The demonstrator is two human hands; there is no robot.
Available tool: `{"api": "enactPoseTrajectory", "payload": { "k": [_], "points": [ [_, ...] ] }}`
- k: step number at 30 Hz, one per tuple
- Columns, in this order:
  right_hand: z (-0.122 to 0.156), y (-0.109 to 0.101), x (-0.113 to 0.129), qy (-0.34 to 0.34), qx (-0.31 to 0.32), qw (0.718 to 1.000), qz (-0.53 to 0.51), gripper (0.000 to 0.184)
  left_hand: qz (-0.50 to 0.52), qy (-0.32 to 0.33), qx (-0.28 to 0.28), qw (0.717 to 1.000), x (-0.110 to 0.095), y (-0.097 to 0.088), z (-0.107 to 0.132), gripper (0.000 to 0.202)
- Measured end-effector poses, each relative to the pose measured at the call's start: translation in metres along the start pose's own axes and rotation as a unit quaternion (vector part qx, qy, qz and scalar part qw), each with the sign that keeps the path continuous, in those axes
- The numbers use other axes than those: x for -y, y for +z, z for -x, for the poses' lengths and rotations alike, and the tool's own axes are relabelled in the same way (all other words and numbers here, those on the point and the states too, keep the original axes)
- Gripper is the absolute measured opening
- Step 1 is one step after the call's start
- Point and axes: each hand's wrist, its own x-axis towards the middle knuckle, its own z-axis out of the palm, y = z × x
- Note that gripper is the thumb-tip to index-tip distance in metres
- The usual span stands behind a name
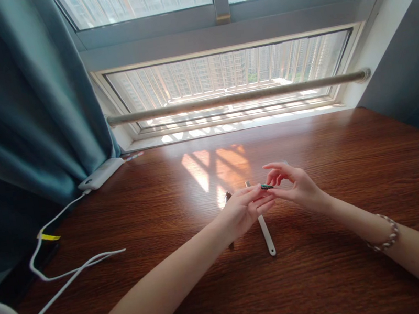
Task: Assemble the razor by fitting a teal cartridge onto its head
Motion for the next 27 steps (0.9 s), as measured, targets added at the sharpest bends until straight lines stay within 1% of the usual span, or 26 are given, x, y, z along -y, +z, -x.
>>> {"api": "enactPoseTrajectory", "payload": {
  "k": [3, 5, 6, 7, 9, 10, 11, 13, 16, 18, 21, 24, 27],
  "points": [
    [0.0, 0.002, 0.001, 0.03, -0.028, 0.999, -0.005, 0.043, -0.006, 0.04, -0.04, 0.998, -0.009, 0.001, -0.001, 0.017],
    [0.002, 0.007, 0.003, 0.075, -0.049, 0.996, 0.015, 0.033, -0.009, 0.087, -0.081, 0.993, -0.021, 0.001, 0.0, 0.013],
    [0.004, 0.011, 0.004, 0.098, -0.046, 0.994, 0.035, 0.027, -0.012, 0.114, -0.101, 0.988, -0.029, 0.001, 0.001, 0.012],
    [0.006, 0.015, 0.005, 0.117, -0.029, 0.991, 0.056, 0.022, -0.017, 0.14, -0.116, 0.983, -0.036, 0.0, 0.002, 0.012],
    [0.014, 0.026, 0.008, 0.135, 0.037, 0.986, 0.088, 0.02, -0.025, 0.171, -0.132, 0.976, -0.046, -0.002, 0.008, 0.013],
    [0.018, 0.031, 0.009, 0.14, 0.069, 0.983, 0.094, 0.021, -0.026, 0.177, -0.138, 0.974, -0.049, -0.004, 0.011, 0.014],
    [0.022, 0.036, 0.011, 0.143, 0.087, 0.981, 0.101, 0.022, -0.026, 0.173, -0.143, 0.974, -0.05, -0.007, 0.016, 0.016],
    [0.028, 0.044, 0.014, 0.146, 0.103, 0.977, 0.119, 0.02, -0.022, 0.148, -0.146, 0.978, -0.047, -0.014, 0.025, 0.019],
    [0.034, 0.05, 0.015, 0.148, 0.103, 0.974, 0.135, 0.013, -0.011, 0.124, -0.142, 0.982, -0.036, -0.027, 0.038, 0.021],
    [0.034, 0.05, 0.013, 0.153, 0.097, 0.972, 0.153, 0.012, -0.017, 0.12, -0.132, 0.984, -0.029, -0.032, 0.043, 0.023],
    [0.031, 0.046, 0.01, 0.156, 0.085, 0.966, 0.19, 0.011, -0.058, 0.121, -0.12, 0.984, -0.023, -0.033, 0.047, 0.024],
    [0.026, 0.038, 0.011, 0.154, 0.047, 0.966, 0.202, 0.005, -0.094, 0.127, -0.098, 0.983, -0.02, -0.028, 0.048, 0.026],
    [0.027, 0.031, 0.015, 0.125, -0.021, 0.972, 0.2, 0.005, -0.104, 0.13, -0.081, 0.983, -0.018, -0.026, 0.05, 0.032]
  ]
}}
